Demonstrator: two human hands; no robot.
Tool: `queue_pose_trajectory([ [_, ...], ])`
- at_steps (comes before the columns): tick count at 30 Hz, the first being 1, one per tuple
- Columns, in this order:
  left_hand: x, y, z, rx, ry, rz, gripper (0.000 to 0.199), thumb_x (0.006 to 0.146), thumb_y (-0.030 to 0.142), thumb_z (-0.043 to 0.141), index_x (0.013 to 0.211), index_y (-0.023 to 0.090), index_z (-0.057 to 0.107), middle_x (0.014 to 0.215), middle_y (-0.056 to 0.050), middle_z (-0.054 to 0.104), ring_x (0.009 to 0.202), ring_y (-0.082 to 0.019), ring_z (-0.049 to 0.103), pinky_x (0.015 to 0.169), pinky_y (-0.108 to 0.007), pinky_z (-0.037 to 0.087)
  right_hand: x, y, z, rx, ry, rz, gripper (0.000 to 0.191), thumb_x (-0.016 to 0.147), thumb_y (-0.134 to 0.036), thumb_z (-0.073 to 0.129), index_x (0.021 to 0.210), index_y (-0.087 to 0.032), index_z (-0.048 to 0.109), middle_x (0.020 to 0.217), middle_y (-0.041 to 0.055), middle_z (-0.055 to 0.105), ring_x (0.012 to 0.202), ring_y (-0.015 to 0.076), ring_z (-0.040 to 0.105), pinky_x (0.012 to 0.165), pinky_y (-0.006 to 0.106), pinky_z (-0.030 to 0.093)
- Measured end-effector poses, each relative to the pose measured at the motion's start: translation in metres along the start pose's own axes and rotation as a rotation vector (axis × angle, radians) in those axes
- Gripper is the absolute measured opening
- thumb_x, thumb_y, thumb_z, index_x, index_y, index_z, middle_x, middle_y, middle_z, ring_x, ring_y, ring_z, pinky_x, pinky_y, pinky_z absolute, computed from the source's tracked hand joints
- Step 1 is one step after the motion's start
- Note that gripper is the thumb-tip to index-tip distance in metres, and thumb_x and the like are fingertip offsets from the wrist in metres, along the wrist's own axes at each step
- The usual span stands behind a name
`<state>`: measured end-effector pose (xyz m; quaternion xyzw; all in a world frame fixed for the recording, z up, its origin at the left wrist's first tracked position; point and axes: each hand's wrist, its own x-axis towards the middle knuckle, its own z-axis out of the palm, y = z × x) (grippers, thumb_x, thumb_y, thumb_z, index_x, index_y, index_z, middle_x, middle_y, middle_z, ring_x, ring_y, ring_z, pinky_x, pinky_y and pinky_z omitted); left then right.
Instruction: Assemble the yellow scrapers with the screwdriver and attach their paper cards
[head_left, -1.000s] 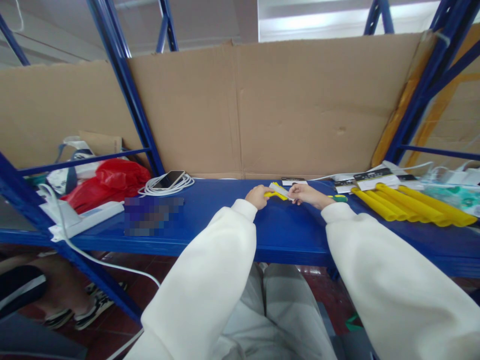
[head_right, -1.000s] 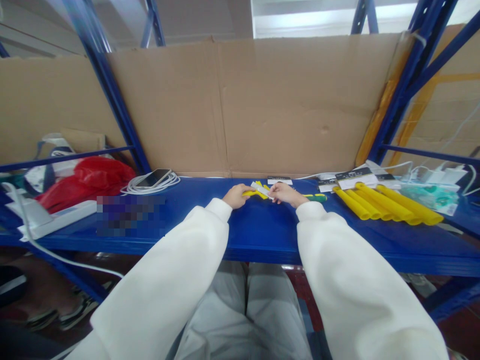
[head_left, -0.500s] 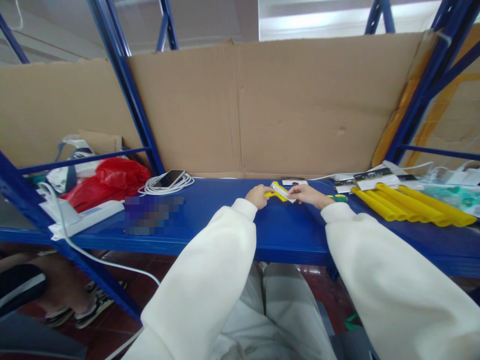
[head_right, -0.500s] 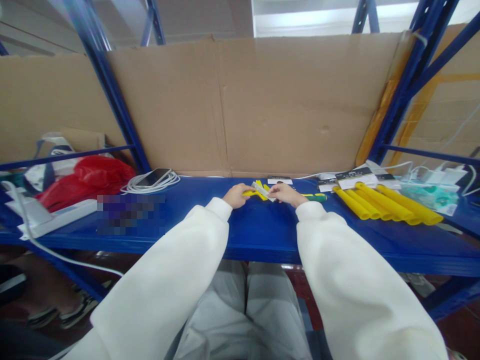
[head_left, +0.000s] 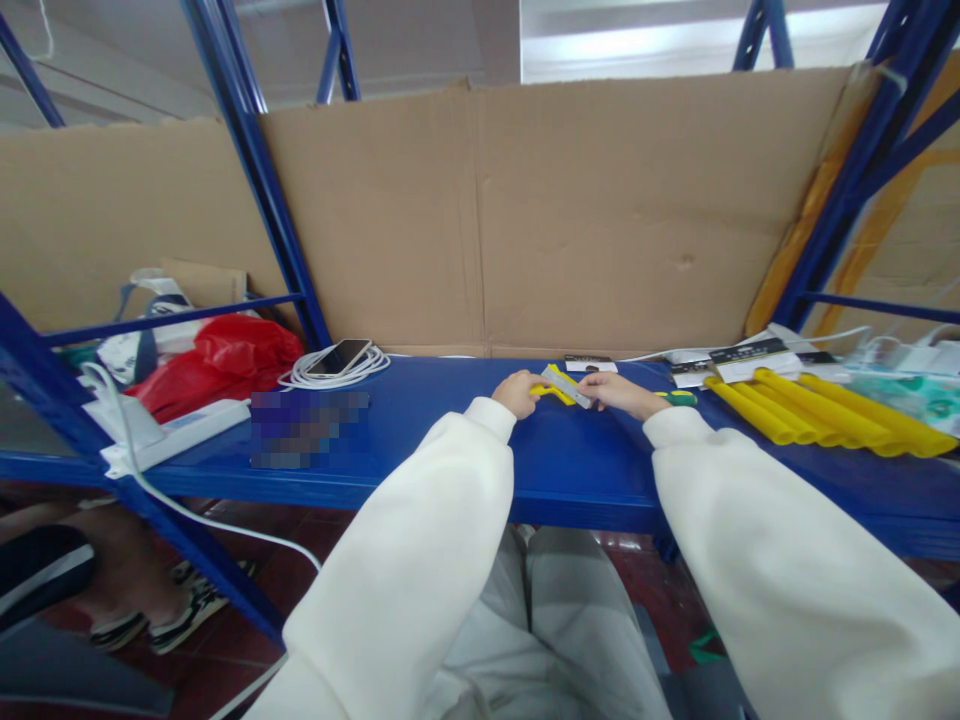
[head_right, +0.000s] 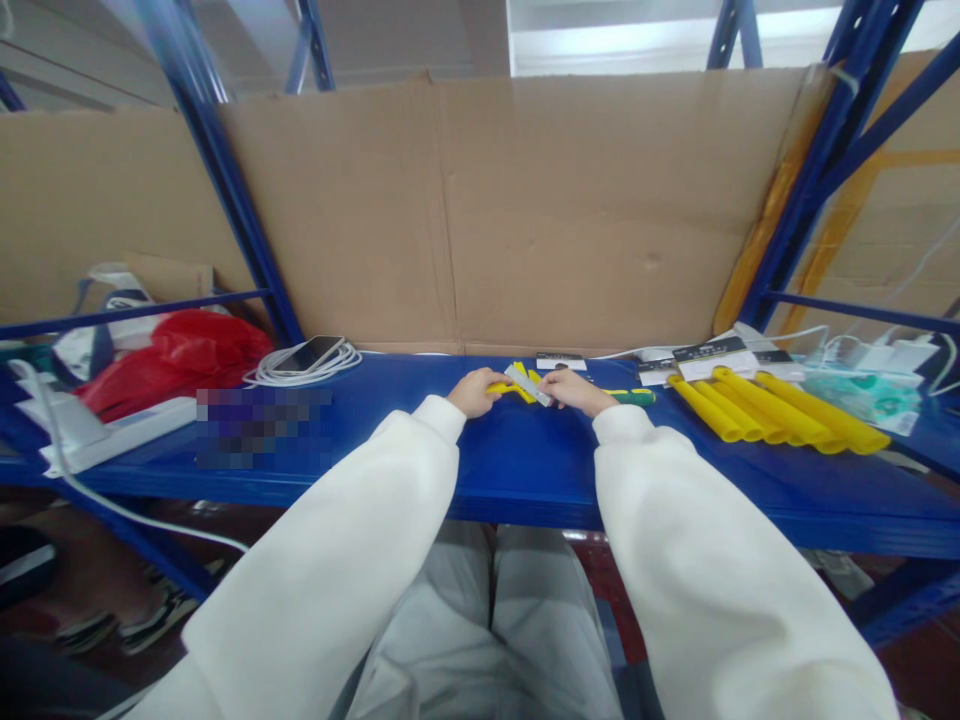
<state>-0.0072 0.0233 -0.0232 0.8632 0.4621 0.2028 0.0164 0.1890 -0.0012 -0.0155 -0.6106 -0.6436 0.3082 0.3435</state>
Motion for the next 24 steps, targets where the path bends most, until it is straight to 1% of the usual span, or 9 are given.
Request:
queue_pose_trajectory([
  [4,0.0,0.0,0.001,-0.009,0.012,-0.001,0.043,0.084,0.01,0.063,0.124,0.024,0.069,0.118,-0.007,0.068,0.11,-0.022,0.063,0.098,-0.029,0.048,0.0,0.001,0.0,-0.022,-0.027,-0.009,0.015,0.078,-0.007,0.057,0.067,-0.014,0.064,0.06,0.0007,0.061,0.052,0.0078,0.05,0.047,0.017,0.037],
  [8,0.001,-0.002,0.003,-0.022,0.02,-0.001,0.043,0.083,0.009,0.064,0.122,0.024,0.07,0.117,-0.007,0.068,0.108,-0.022,0.064,0.097,-0.029,0.049,0.001,0.003,-0.001,-0.03,-0.051,-0.04,0.011,0.074,-0.007,0.061,0.067,-0.015,0.064,0.056,-0.0011,0.059,0.051,0.0079,0.05,0.047,0.018,0.038],
  [15,0.002,-0.002,0.003,-0.014,0.023,0.011,0.043,0.082,0.009,0.063,0.122,0.024,0.07,0.116,-0.007,0.069,0.107,-0.022,0.064,0.096,-0.029,0.049,0.006,0.008,-0.001,-0.027,-0.075,-0.075,0.012,0.072,-0.007,0.064,0.064,-0.015,0.061,0.05,-0.0034,0.055,0.046,0.0069,0.048,0.044,0.017,0.036],
  [19,0.003,-0.003,0.003,-0.031,0.043,0.024,0.042,0.082,0.009,0.064,0.121,0.024,0.07,0.115,-0.006,0.069,0.106,-0.021,0.064,0.095,-0.028,0.049,0.01,0.012,-0.002,-0.02,-0.07,-0.077,0.015,0.072,-0.005,0.065,0.063,-0.015,0.06,0.048,-0.0043,0.054,0.043,0.0061,0.045,0.042,0.017,0.036],
  [24,0.004,-0.003,0.004,-0.064,0.065,0.048,0.041,0.081,0.009,0.064,0.12,0.023,0.071,0.113,-0.006,0.069,0.106,-0.02,0.065,0.094,-0.028,0.05,0.014,0.017,-0.001,0.032,-0.025,-0.066,0.018,0.075,-0.005,0.065,0.063,-0.016,0.056,0.05,-0.0025,0.056,0.045,0.0073,0.05,0.043,0.017,0.039],
])
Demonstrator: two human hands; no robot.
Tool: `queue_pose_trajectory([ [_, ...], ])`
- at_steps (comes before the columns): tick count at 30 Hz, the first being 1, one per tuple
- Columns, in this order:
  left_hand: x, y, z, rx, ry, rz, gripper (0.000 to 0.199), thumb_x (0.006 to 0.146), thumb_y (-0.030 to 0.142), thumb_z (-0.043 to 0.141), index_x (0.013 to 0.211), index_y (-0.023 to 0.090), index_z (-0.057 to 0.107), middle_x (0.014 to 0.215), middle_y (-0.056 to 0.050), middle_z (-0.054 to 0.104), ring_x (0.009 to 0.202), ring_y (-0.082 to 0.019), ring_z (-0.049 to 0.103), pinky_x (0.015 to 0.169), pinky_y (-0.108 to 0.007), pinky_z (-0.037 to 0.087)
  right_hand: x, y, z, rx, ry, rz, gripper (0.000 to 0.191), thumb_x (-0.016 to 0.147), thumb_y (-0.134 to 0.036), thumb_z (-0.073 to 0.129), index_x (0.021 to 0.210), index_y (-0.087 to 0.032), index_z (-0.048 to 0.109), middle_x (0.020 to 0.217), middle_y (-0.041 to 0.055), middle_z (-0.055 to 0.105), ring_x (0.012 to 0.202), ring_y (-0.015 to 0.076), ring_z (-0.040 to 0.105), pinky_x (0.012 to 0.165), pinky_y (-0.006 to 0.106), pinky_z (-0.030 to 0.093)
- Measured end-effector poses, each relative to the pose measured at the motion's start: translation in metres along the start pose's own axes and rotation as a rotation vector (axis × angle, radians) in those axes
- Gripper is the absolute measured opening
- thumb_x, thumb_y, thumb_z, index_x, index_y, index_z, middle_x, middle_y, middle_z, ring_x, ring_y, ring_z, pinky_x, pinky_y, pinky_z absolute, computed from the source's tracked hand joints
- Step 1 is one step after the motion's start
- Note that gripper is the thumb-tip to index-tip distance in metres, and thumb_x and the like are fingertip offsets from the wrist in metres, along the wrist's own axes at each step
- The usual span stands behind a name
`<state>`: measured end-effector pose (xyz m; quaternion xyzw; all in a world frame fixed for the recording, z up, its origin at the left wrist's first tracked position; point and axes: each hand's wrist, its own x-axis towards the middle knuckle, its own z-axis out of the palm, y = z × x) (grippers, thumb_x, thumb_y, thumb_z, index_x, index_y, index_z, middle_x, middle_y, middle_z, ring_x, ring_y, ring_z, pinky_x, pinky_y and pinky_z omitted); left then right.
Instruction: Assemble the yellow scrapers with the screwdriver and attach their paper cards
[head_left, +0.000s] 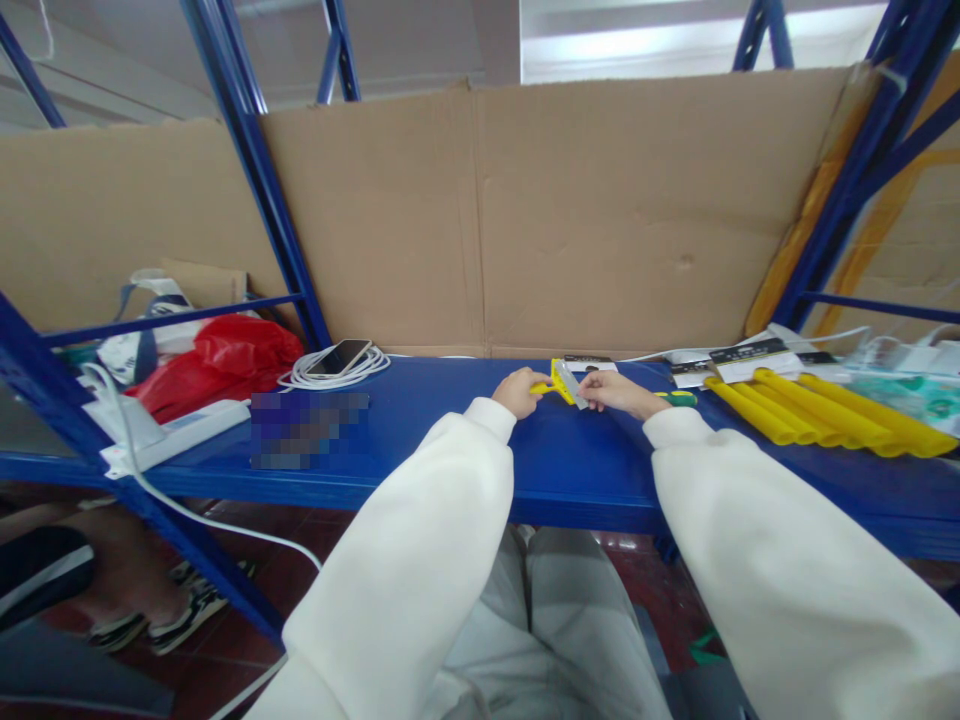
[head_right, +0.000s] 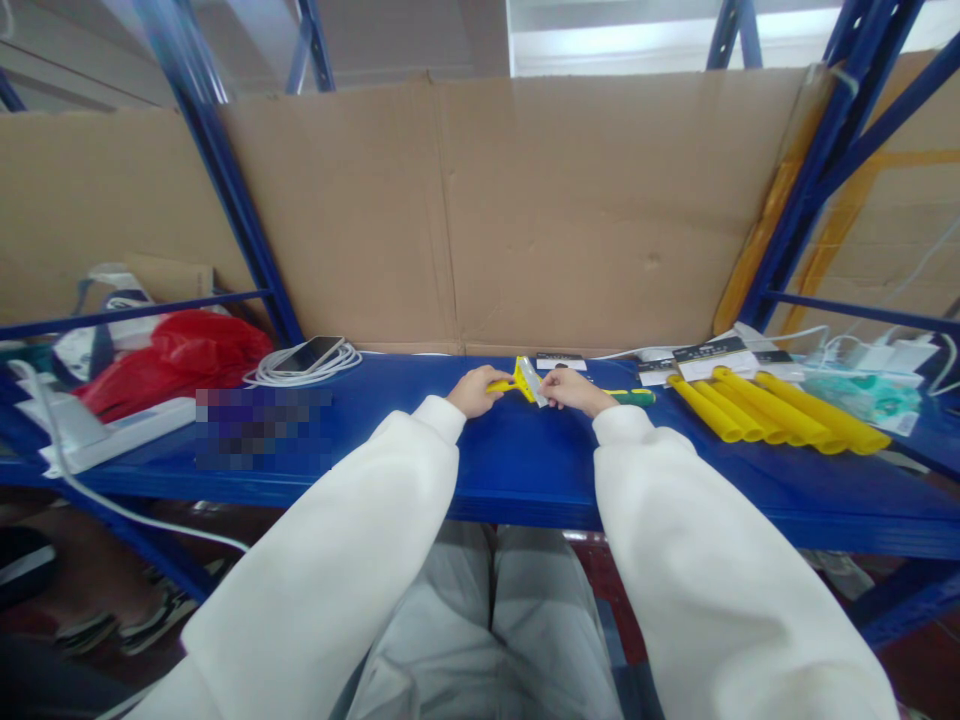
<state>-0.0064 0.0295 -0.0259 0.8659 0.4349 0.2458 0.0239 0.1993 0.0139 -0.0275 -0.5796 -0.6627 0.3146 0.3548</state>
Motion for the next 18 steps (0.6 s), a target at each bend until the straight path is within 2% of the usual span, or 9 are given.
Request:
queue_pose_trajectory([
  [12,0.002,-0.003,0.001,-0.054,0.031,0.074,0.04,0.082,0.009,0.062,0.119,0.022,0.07,0.113,-0.006,0.068,0.105,-0.019,0.064,0.097,-0.031,0.049,-0.01,-0.011,0.0,0.091,0.03,0.048,0.019,0.084,-0.012,0.062,0.066,-0.016,0.055,0.048,-0.0009,0.056,0.044,0.0078,0.052,0.046,0.017,0.043],
  [18,0.001,-0.001,-0.002,-0.073,0.032,0.073,0.039,0.083,0.009,0.062,0.118,0.023,0.07,0.112,-0.006,0.067,0.105,-0.019,0.063,0.097,-0.031,0.049,-0.011,-0.012,-0.001,0.043,0.043,0.066,0.018,0.084,-0.015,0.061,0.067,-0.016,0.055,0.048,-0.0002,0.055,0.043,0.0083,0.051,0.041,0.017,0.037],
])
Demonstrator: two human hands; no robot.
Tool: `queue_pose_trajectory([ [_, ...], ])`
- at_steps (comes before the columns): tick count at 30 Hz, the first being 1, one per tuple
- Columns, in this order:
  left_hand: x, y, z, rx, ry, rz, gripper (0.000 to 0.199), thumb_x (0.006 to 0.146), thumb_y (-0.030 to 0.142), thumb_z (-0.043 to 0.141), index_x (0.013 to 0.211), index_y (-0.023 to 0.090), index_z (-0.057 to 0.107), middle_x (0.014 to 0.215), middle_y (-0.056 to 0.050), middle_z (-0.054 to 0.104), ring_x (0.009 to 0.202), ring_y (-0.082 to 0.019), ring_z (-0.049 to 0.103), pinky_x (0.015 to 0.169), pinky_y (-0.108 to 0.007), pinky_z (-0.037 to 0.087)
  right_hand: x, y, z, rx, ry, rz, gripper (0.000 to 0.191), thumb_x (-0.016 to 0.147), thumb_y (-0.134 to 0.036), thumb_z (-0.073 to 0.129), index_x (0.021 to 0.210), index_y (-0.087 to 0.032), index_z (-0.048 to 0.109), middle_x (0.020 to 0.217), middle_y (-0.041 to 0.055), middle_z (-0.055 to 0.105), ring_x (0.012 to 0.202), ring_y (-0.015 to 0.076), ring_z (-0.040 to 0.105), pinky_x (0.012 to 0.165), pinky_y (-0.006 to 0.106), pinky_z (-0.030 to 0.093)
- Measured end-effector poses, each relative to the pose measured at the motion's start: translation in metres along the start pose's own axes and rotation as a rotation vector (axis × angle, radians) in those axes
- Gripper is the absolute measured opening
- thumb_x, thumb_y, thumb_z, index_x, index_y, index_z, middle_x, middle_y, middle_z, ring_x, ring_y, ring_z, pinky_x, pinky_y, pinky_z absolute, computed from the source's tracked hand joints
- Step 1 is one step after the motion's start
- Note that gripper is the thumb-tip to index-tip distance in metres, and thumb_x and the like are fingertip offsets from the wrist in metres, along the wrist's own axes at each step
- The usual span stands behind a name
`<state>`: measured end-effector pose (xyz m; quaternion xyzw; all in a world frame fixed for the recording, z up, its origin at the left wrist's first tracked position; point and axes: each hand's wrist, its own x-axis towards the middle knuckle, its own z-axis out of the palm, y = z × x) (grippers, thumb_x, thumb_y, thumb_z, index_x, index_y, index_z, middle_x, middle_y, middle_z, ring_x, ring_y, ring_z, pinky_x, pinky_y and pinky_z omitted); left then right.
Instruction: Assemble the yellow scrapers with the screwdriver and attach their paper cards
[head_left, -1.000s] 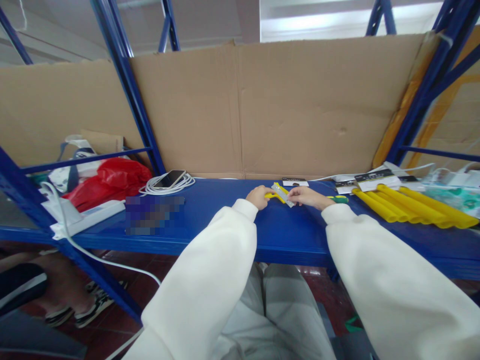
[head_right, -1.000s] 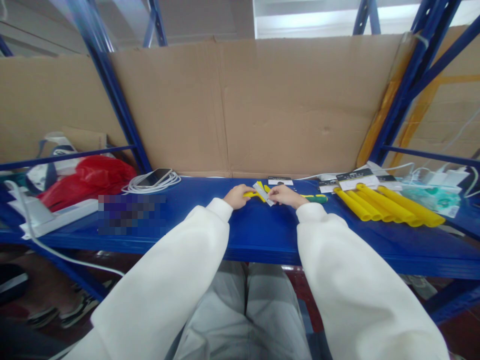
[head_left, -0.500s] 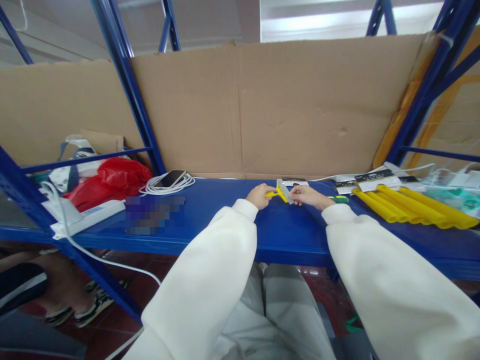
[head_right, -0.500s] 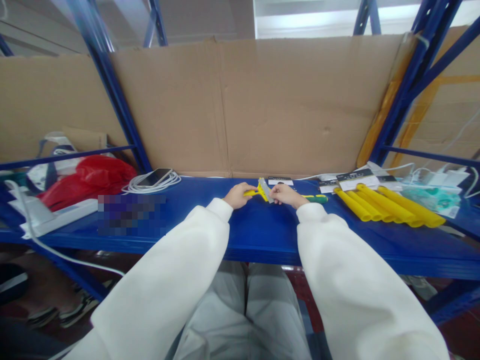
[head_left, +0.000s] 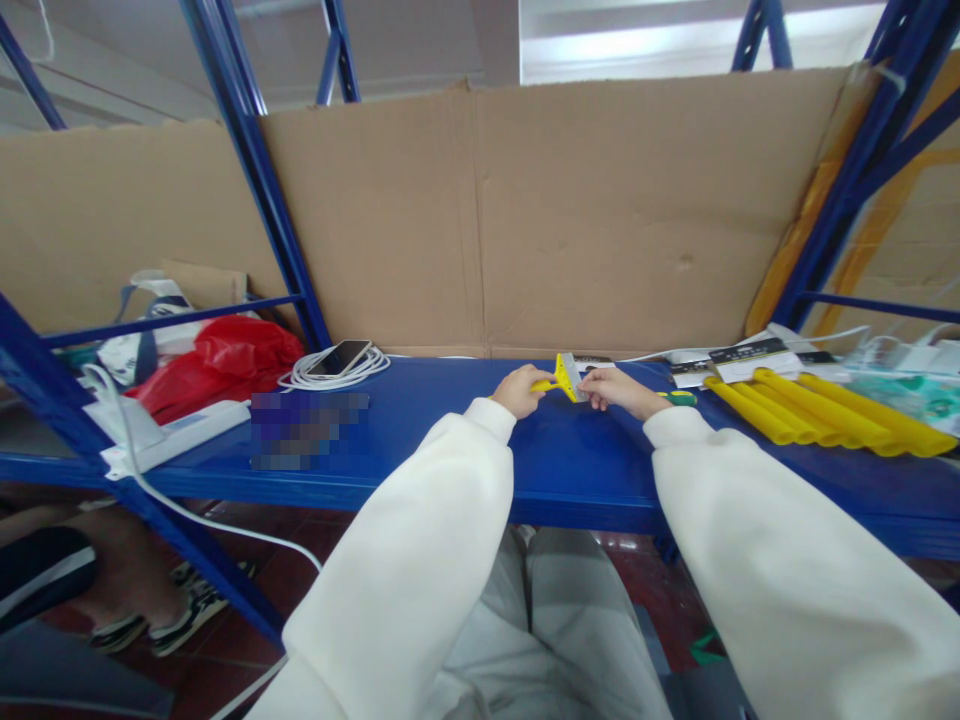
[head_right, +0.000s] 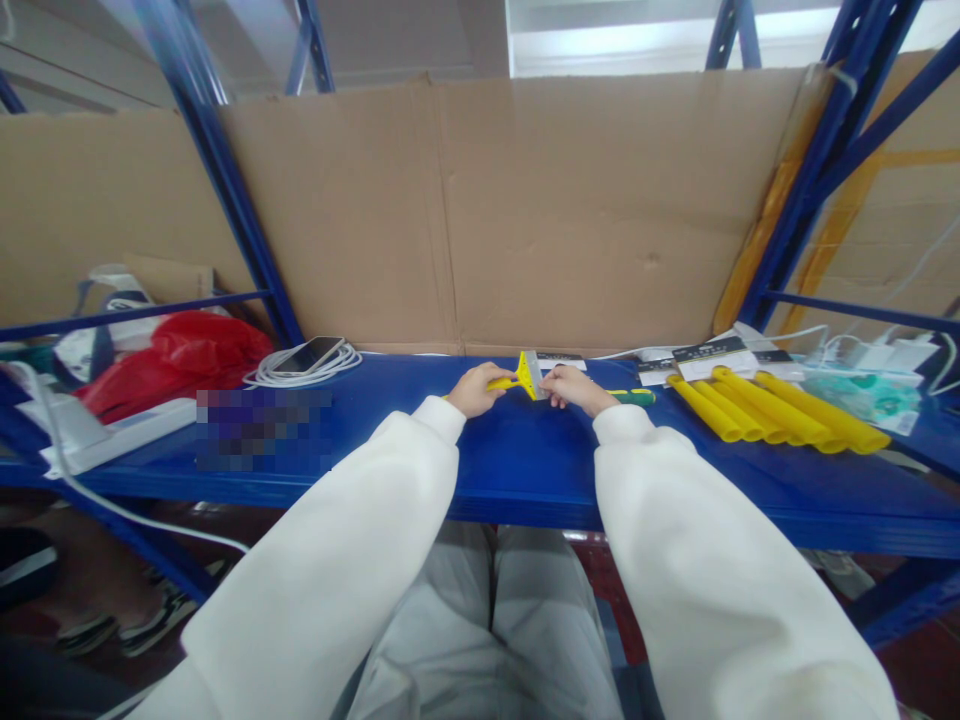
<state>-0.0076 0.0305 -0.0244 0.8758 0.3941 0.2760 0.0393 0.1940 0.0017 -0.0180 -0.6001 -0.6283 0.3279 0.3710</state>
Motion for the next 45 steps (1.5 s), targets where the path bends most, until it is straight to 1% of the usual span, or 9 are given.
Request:
queue_pose_trajectory([
  [4,-0.001,0.002,-0.001,0.0,-0.009,-0.01,0.04,0.083,0.008,0.062,0.121,0.02,0.069,0.112,-0.007,0.066,0.104,-0.019,0.063,0.097,-0.03,0.048,-0.002,-0.002,0.0,-0.011,0.012,0.012,0.018,0.083,-0.016,0.064,0.067,-0.016,0.055,0.048,-0.001,0.055,0.043,0.008,0.05,0.042,0.018,0.036],
  [12,0.0,0.0,0.002,0.013,0.002,0.009,0.04,0.083,0.008,0.061,0.121,0.021,0.069,0.112,-0.006,0.067,0.105,-0.019,0.063,0.097,-0.031,0.048,-0.004,-0.004,0.001,0.053,0.01,0.021,0.012,0.085,-0.018,0.063,0.074,-0.015,0.057,0.05,-0.0014,0.054,0.045,0.0081,0.052,0.042,0.017,0.037],
  [18,0.0,0.002,0.003,-0.003,0.004,0.022,0.04,0.084,0.009,0.062,0.122,0.021,0.068,0.113,-0.007,0.067,0.105,-0.019,0.063,0.096,-0.03,0.048,-0.001,-0.001,0.001,0.116,-0.012,0.022,0.014,0.087,-0.022,0.061,0.076,-0.016,0.057,0.054,-0.0007,0.057,0.044,0.0078,0.05,0.041,0.017,0.037],
  [25,0.0,0.006,0.005,-0.023,-0.013,0.061,0.041,0.084,0.009,0.062,0.123,0.021,0.067,0.109,-0.006,0.067,0.101,-0.019,0.064,0.095,-0.03,0.048,0.005,0.007,0.0,0.126,0.006,-0.048,0.024,0.088,-0.032,0.061,0.071,-0.018,0.054,0.053,-0.001,0.052,0.046,0.0084,0.049,0.043,0.017,0.039],
  [28,-0.001,0.007,0.004,-0.028,-0.018,0.055,0.041,0.083,0.01,0.062,0.123,0.021,0.067,0.109,-0.007,0.067,0.101,-0.019,0.064,0.095,-0.031,0.048,0.004,0.007,0.0,0.148,0.003,-0.044,0.023,0.086,-0.031,0.062,0.069,-0.018,0.053,0.053,-0.0012,0.052,0.047,0.0084,0.048,0.043,0.018,0.04],
  [32,-0.001,0.007,0.003,-0.016,-0.03,0.064,0.042,0.084,0.009,0.06,0.124,0.02,0.066,0.111,-0.007,0.067,0.102,-0.019,0.064,0.096,-0.032,0.048,0.002,0.004,0.001,0.21,0.013,0.005,0.022,0.084,-0.027,0.064,0.068,-0.018,0.053,0.055,-0.0009,0.054,0.048,0.0085,0.049,0.045,0.018,0.04],
  [36,-0.001,0.006,0.006,0.006,-0.017,0.093,0.05,0.084,0.01,0.058,0.132,0.022,0.058,0.118,-0.007,0.066,0.11,-0.021,0.062,0.101,-0.035,0.046,0.001,0.003,0.002,0.253,0.045,0.033,0.018,0.085,-0.022,0.061,0.069,-0.017,0.055,0.057,0.0001,0.056,0.05,0.009,0.05,0.047,0.019,0.039],
  [40,-0.001,0.009,0.01,0.027,-0.02,0.096,0.058,0.085,0.009,0.055,0.14,0.023,0.049,0.123,-0.008,0.063,0.117,-0.023,0.058,0.105,-0.037,0.044,0.003,0.002,0.004,0.242,0.066,0.016,0.017,0.086,-0.019,0.058,0.069,-0.016,0.056,0.057,0.0006,0.057,0.051,0.0089,0.051,0.047,0.018,0.039],
  [45,-0.002,0.016,0.01,0.087,-0.05,0.093,0.056,0.089,0.009,0.05,0.143,0.023,0.047,0.118,-0.009,0.062,0.112,-0.023,0.06,0.1,-0.035,0.046,0.003,-0.001,0.007,0.249,0.032,0.014,0.015,0.086,-0.019,0.058,0.071,-0.016,0.057,0.061,0.0019,0.06,0.054,0.0096,0.052,0.047,0.019,0.038],
])
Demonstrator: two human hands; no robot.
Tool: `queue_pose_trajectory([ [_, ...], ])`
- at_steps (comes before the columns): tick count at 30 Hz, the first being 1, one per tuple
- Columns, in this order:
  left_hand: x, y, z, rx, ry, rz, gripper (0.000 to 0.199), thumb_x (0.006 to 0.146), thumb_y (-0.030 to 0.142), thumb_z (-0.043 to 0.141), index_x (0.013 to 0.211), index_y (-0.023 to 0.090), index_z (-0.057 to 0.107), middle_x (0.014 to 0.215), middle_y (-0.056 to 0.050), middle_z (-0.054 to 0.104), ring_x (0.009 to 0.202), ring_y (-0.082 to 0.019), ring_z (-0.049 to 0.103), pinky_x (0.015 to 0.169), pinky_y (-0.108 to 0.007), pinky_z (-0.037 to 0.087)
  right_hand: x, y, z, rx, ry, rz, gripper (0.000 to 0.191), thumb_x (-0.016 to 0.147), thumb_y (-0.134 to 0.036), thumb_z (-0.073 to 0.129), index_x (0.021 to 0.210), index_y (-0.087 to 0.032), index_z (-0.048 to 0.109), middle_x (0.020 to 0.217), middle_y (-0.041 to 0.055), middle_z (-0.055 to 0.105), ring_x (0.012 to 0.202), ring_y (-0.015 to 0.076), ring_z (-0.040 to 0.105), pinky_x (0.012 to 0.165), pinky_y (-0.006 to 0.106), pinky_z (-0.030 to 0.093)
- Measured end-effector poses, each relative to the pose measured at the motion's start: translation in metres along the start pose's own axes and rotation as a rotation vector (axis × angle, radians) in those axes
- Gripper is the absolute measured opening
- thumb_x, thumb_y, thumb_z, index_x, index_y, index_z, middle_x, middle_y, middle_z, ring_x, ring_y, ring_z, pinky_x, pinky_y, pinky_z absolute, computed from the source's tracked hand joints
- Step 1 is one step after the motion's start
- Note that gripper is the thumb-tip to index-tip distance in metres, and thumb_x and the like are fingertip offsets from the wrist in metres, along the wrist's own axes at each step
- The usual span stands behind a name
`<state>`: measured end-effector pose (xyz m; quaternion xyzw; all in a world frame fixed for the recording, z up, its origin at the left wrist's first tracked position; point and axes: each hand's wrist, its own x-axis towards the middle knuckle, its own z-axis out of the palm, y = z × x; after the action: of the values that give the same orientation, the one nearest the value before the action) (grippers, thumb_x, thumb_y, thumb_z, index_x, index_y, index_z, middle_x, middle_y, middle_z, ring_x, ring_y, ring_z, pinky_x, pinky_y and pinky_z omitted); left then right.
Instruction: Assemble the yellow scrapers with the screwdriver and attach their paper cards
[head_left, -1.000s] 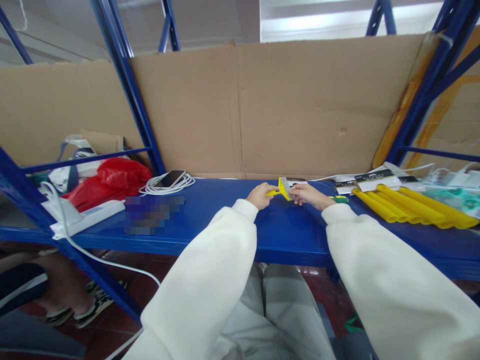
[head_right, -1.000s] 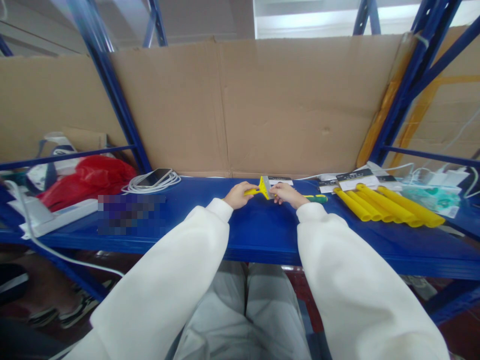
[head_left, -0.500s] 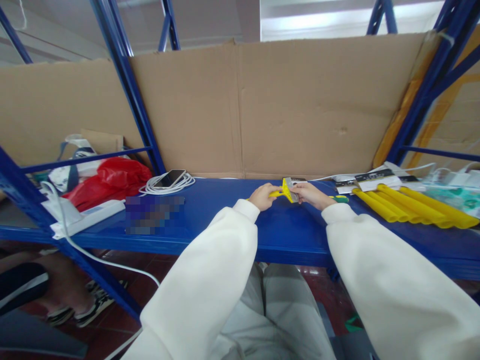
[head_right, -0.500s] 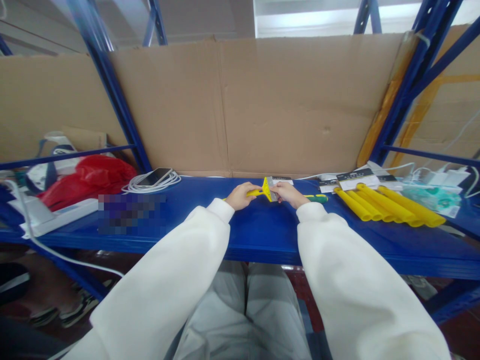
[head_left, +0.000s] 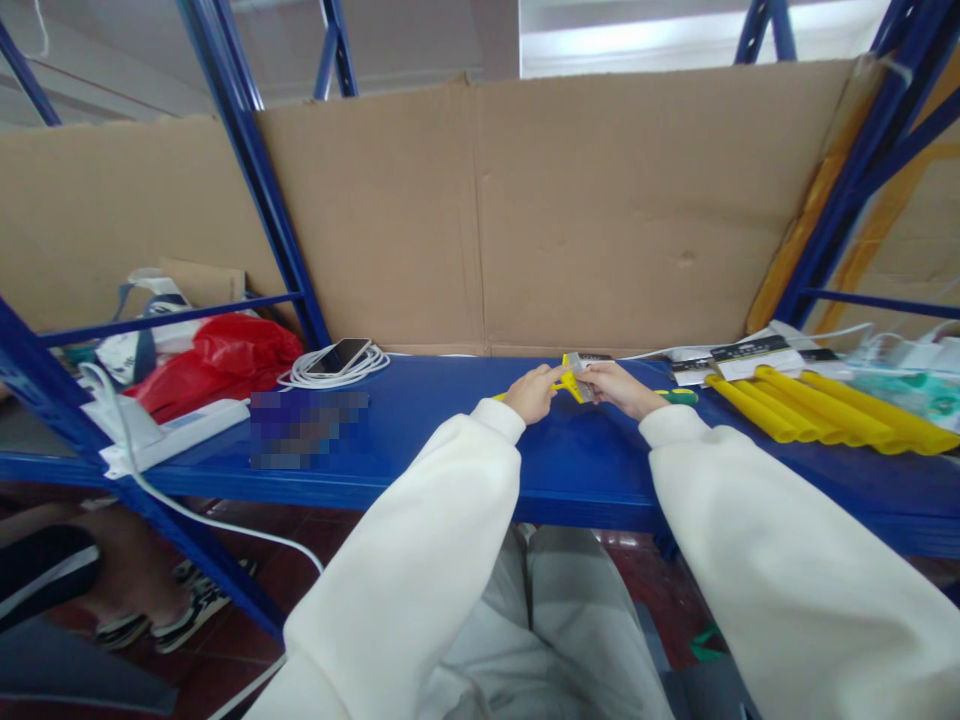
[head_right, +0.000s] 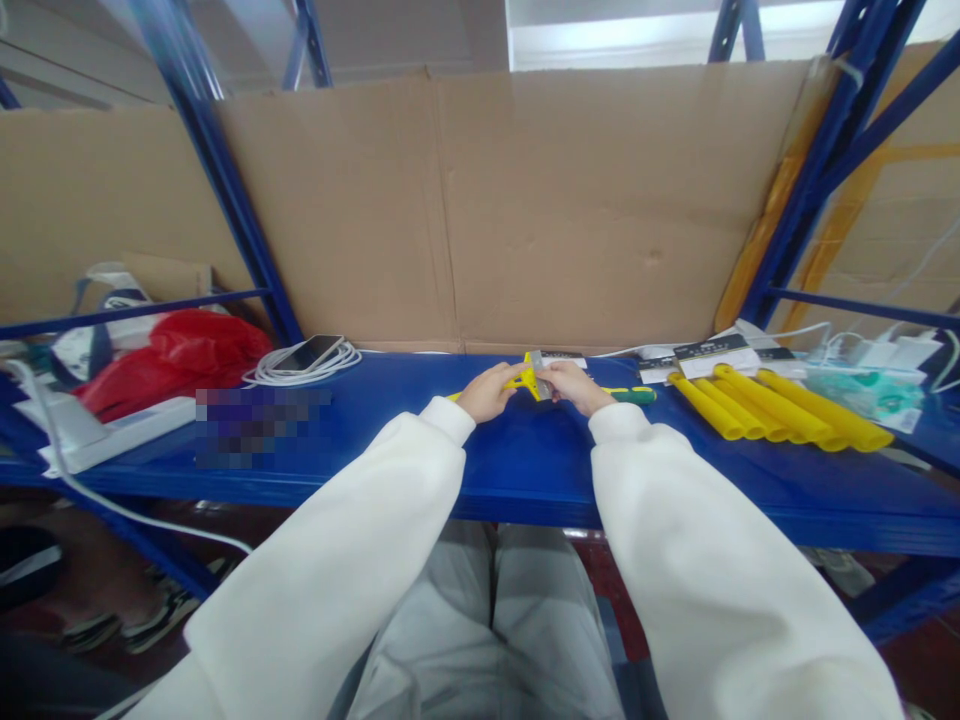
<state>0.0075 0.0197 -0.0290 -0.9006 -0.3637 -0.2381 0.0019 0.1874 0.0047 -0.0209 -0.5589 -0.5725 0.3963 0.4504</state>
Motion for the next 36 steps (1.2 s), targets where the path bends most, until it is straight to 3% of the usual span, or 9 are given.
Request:
queue_pose_trajectory([
  [5,-0.001,0.002,-0.003,0.032,-0.039,-0.003,0.052,0.092,0.011,0.049,0.141,0.027,0.052,0.113,-0.007,0.06,0.109,-0.02,0.061,0.098,-0.03,0.046,-0.005,-0.001,0.004,0.038,-0.064,-0.002,0.017,0.084,-0.018,0.061,0.068,-0.016,0.056,0.057,-0.001,0.054,0.052,0.0086,0.049,0.048,0.019,0.038],
  [9,-0.001,0.0,-0.005,0.045,-0.055,-0.036,0.05,0.093,0.013,0.049,0.14,0.03,0.054,0.112,-0.006,0.059,0.108,-0.02,0.061,0.096,-0.029,0.046,-0.002,0.001,0.001,0.047,-0.113,-0.026,0.011,0.085,-0.02,0.059,0.074,-0.016,0.06,0.064,0.0016,0.059,0.056,0.0096,0.052,0.05,0.019,0.041],
  [11,-0.002,0.0,-0.006,0.06,-0.064,-0.065,0.049,0.094,0.015,0.047,0.14,0.03,0.054,0.113,-0.007,0.059,0.108,-0.02,0.061,0.095,-0.029,0.046,0.003,0.004,-0.002,-0.039,-0.049,-0.064,0.011,0.085,-0.02,0.056,0.077,-0.016,0.061,0.069,0.0034,0.062,0.061,0.011,0.056,0.054,0.02,0.043],
  [14,-0.003,-0.001,-0.007,0.09,-0.077,-0.121,0.048,0.095,0.018,0.045,0.141,0.03,0.053,0.116,-0.008,0.059,0.11,-0.022,0.061,0.094,-0.029,0.047,0.014,0.012,-0.009,-0.315,0.171,-0.17,0.008,0.083,-0.017,0.056,0.077,-0.017,0.062,0.075,0.0047,0.067,0.07,0.0147,0.06,0.065,0.024,0.049],
  [17,-0.004,-0.002,-0.008,0.119,-0.093,-0.185,0.047,0.096,0.02,0.045,0.141,0.029,0.052,0.12,-0.009,0.059,0.113,-0.022,0.06,0.095,-0.029,0.047,0.023,0.019,-0.014,-0.522,0.251,-0.261,0.008,0.079,-0.013,0.058,0.079,-0.017,0.066,0.084,0.0073,0.071,0.081,0.0181,0.064,0.079,0.028,0.05],
  [20,-0.005,-0.001,-0.01,0.145,-0.123,-0.229,0.047,0.096,0.019,0.043,0.141,0.031,0.052,0.122,-0.008,0.059,0.114,-0.022,0.06,0.096,-0.03,0.047,0.024,0.021,-0.015,-0.652,0.233,-0.271,0.014,0.08,-0.011,0.056,0.081,-0.015,0.07,0.092,0.0095,0.074,0.086,0.019,0.067,0.083,0.027,0.049],
  [27,-0.005,0.003,-0.017,0.202,-0.106,-0.259,0.048,0.097,0.02,0.04,0.143,0.032,0.05,0.122,-0.01,0.058,0.114,-0.024,0.061,0.095,-0.032,0.048,0.021,0.016,-0.008,-0.9,0.145,-0.277,0.024,0.084,-0.013,0.052,0.087,-0.014,0.076,0.094,0.007,0.076,0.087,0.0182,0.069,0.078,0.022,0.048],
  [33,-0.005,0.008,-0.015,0.202,-0.118,-0.218,0.048,0.097,0.02,0.041,0.143,0.031,0.05,0.123,-0.009,0.058,0.113,-0.023,0.06,0.096,-0.031,0.047,0.015,0.006,0.005,-1.207,0.088,-0.092,0.032,0.091,-0.029,0.053,0.108,-0.01,0.074,0.113,0.0203,0.069,0.112,0.0274,0.063,0.088,0.029,0.047],
  [36,-0.004,0.01,-0.014,0.186,-0.132,-0.207,0.048,0.097,0.019,0.041,0.143,0.031,0.05,0.123,-0.008,0.058,0.116,-0.023,0.059,0.098,-0.031,0.046,0.014,0.0,0.009,-1.257,0.065,-0.071,0.035,0.093,-0.026,0.051,0.117,-0.008,0.069,0.123,0.0239,0.064,0.118,0.0296,0.06,0.091,0.032,0.047],
])
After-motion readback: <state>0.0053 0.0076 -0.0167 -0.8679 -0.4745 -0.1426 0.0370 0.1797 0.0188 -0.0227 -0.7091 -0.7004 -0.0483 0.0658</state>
